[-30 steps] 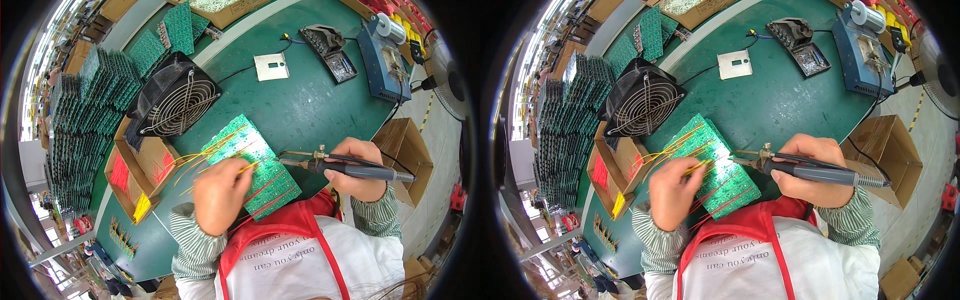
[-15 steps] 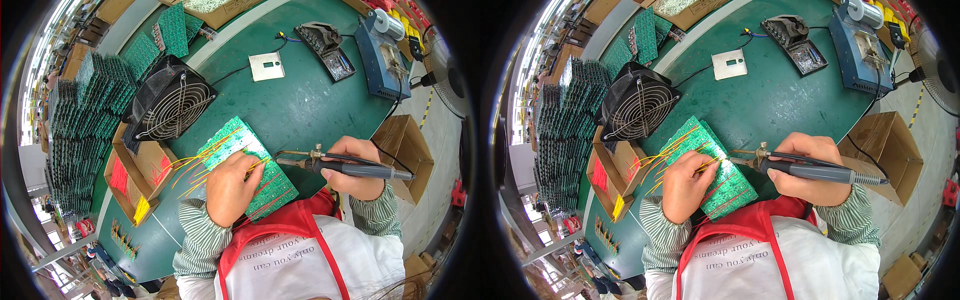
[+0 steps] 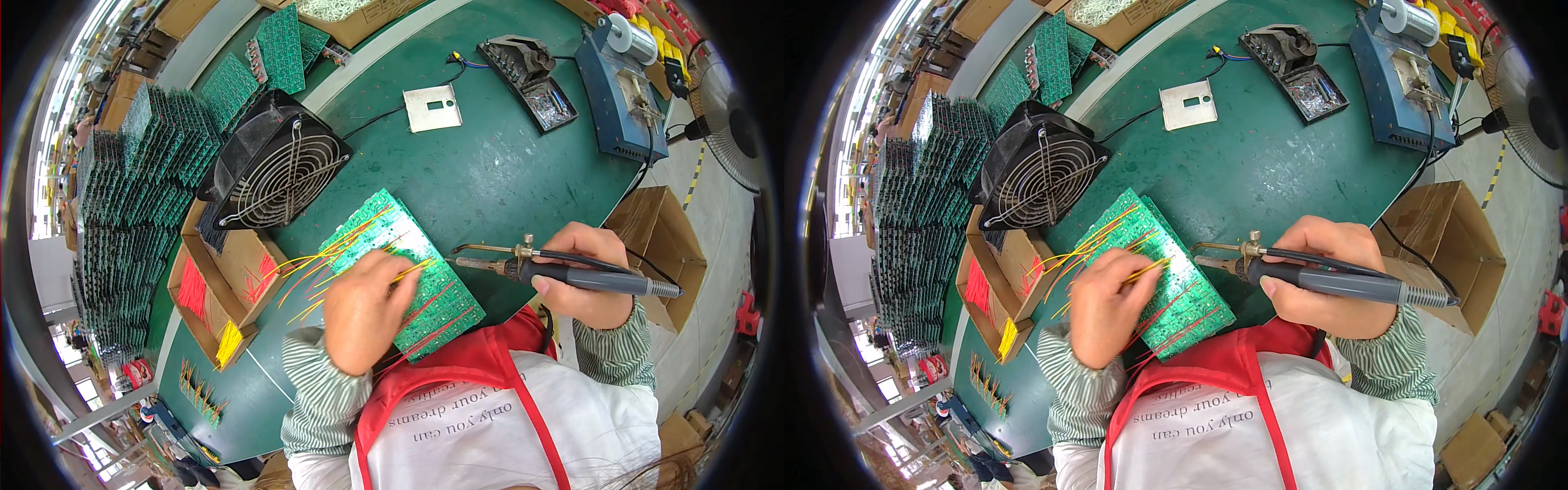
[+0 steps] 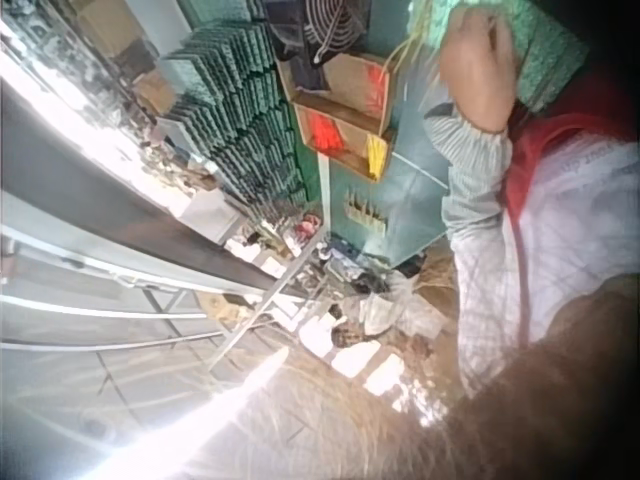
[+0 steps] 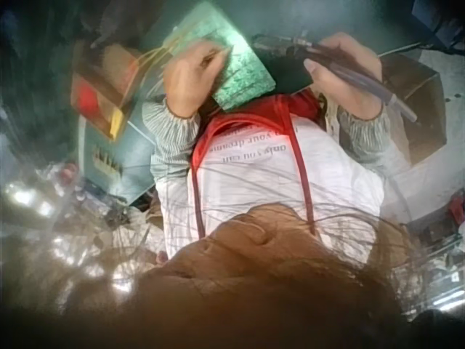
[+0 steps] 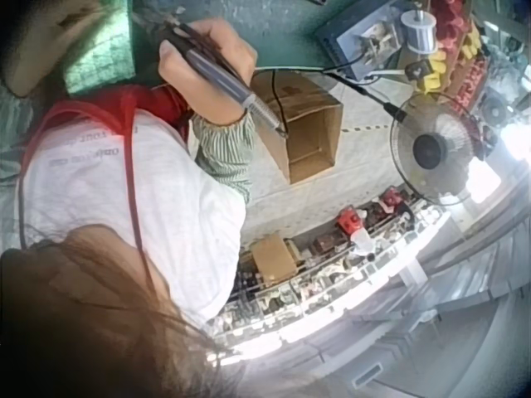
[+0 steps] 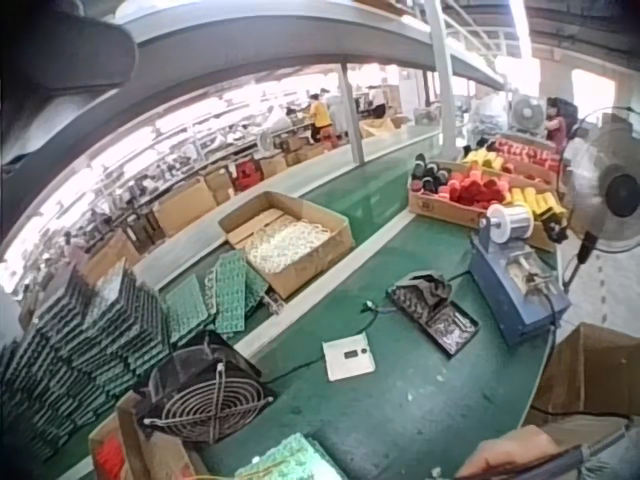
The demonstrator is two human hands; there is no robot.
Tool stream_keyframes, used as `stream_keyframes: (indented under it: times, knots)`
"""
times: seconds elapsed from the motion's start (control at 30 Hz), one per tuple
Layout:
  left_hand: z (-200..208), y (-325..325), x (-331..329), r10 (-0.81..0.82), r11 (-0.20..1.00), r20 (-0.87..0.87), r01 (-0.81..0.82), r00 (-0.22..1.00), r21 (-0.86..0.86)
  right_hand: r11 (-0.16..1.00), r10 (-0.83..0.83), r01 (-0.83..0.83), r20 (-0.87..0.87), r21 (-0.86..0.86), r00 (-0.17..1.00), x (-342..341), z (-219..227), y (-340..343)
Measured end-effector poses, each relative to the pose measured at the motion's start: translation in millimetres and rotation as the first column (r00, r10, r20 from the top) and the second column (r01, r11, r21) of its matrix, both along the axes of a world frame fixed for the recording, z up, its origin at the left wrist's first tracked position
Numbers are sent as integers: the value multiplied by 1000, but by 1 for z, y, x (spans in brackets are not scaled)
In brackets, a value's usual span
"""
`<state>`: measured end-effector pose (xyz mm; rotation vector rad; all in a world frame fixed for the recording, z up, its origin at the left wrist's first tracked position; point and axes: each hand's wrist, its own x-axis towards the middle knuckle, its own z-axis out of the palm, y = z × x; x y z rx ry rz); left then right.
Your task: The person solders red, yellow, and black wires onto circuit boards using a soldering iron, taking the wires from storage boxes and attaching them to the boards.
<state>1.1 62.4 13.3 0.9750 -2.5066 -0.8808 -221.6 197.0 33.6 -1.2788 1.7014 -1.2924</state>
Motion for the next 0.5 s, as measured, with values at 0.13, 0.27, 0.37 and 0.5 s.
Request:
stream_keyframes:
  times: [0.13, 0.27, 0.37, 0.5]
  knots:
    - [12, -7, 40, 199, 937, 101, -159, 975, -310, 1000, 21, -22, -49, -12, 999, -1, -1, 7]
    - [25, 12, 66, 287, 930, 138, -241, 948, -277, 992, 95, -100, -53, -80, 994, 6, 0, 9]
    - [25, 32, 65, 140, 990, 73, -141, 987, 4, 982, 152, -153, -16, -108, 988, 17, 1, 9]
    - [19, 46, 61, 81, 989, 50, -86, 995, 119, 968, 237, -238, -27, -82, 971, 31, 6, 10]
